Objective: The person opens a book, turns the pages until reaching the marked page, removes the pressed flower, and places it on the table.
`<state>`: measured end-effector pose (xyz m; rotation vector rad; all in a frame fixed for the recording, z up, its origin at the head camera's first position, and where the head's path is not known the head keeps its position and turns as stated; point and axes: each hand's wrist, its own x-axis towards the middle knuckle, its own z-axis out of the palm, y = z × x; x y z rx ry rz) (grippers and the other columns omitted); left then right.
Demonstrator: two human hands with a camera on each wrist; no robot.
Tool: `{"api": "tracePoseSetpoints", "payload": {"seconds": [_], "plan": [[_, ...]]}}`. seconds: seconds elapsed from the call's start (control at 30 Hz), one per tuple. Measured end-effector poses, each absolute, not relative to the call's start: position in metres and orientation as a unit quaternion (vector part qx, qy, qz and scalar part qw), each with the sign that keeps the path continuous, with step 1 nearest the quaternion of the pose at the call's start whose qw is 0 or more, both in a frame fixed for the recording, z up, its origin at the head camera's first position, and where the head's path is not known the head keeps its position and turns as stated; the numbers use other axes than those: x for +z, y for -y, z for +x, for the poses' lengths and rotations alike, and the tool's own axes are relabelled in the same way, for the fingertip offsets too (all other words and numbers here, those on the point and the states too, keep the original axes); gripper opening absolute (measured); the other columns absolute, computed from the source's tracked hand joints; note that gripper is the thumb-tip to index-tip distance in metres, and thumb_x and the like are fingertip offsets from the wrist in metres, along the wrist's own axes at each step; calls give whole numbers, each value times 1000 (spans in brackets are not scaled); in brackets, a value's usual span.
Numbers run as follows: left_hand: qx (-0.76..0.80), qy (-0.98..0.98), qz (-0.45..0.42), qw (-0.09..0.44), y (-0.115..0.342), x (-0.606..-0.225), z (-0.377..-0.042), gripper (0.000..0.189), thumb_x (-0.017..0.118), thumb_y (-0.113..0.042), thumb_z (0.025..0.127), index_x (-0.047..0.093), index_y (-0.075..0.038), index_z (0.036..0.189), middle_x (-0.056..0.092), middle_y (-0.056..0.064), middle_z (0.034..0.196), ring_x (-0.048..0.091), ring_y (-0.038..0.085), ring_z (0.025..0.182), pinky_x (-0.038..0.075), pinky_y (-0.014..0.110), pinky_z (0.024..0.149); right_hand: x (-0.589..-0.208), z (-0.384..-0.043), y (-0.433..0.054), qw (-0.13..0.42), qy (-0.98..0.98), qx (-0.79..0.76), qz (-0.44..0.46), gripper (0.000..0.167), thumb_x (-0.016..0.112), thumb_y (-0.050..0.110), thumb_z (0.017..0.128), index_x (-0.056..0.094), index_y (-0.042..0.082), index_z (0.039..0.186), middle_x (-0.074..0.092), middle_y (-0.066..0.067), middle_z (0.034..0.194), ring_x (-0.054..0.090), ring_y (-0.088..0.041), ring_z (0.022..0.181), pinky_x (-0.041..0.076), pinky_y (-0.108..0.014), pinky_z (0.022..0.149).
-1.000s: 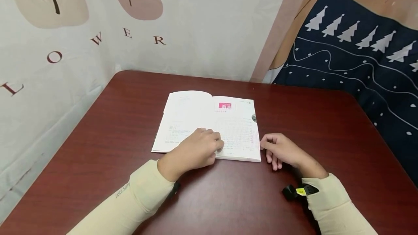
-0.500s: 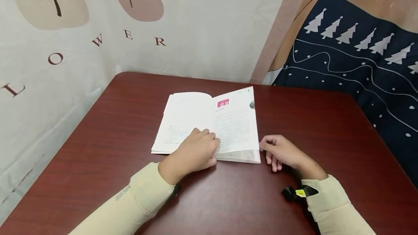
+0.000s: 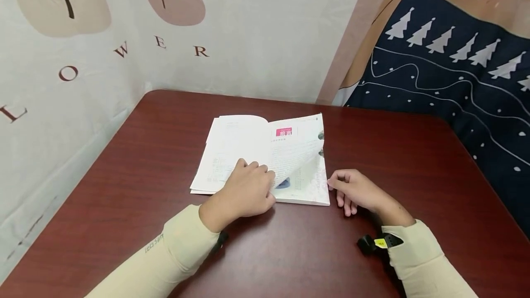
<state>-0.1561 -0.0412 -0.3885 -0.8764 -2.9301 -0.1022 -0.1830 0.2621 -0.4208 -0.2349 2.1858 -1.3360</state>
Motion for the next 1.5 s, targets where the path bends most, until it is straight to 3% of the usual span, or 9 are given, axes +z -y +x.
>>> {"api": "tracePoseSetpoints", "payload": {"seconds": [0.33,0.6,0.8,1.07,1.23,1.37,1.5], "plan": [[-25,950,-304,63,41,-389,-155,17,62,-23,82,52,-18,70,53,-3,69,51,20,67,40,40,68,-422,-184,-260,272,-832,-476,-86,34,58,33,101,58,-1,93,60,-8,60,58,-16,38,49,-32,37],[-33,934,-344,91,41,-393,-156,14,66,-20,79,54,-19,72,53,-5,69,56,18,69,40,36,66,-419,-182,-262,277,-819,-494,-93,25,49,18,103,54,-7,97,56,-7,59,58,-16,38,48,-31,36],[-41,933,-351,66,41,-392,-158,17,67,-24,80,52,-21,73,49,-9,69,51,14,69,38,33,66,-417,-183,-262,275,-819,-495,-94,26,50,19,103,55,-5,97,57,-8,59,58,-16,38,48,-31,36],[-45,935,-348,44,41,-391,-158,36,75,-44,85,50,-21,74,47,-9,71,52,14,72,37,33,69,-418,-183,-262,275,-819,-496,-90,25,50,19,103,55,-5,97,58,-8,58,58,-16,38,48,-30,36],[-49,937,-344,28,42,-391,-158,31,71,-41,88,50,-22,75,47,-9,72,53,15,73,37,34,70,-419,-182,-262,282,-818,-493,-89,25,49,18,103,54,-5,97,57,-7,58,59,-16,39,48,-30,37],[-53,937,-342,42,42,-391,-159,19,68,-34,89,57,-21,83,52,-8,76,57,16,76,40,35,72,-420,-183,-261,274,-822,-491,-87,26,51,21,103,55,-4,95,57,-7,58,58,-16,38,48,-30,36],[-60,932,-349,74,43,-390,-161,15,66,-29,91,64,-19,103,62,-5,88,63,18,83,45,38,76,-421,-182,-260,274,-829,-480,-80,30,57,28,101,58,0,94,59,-7,58,58,-16,37,48,-30,37]]}}
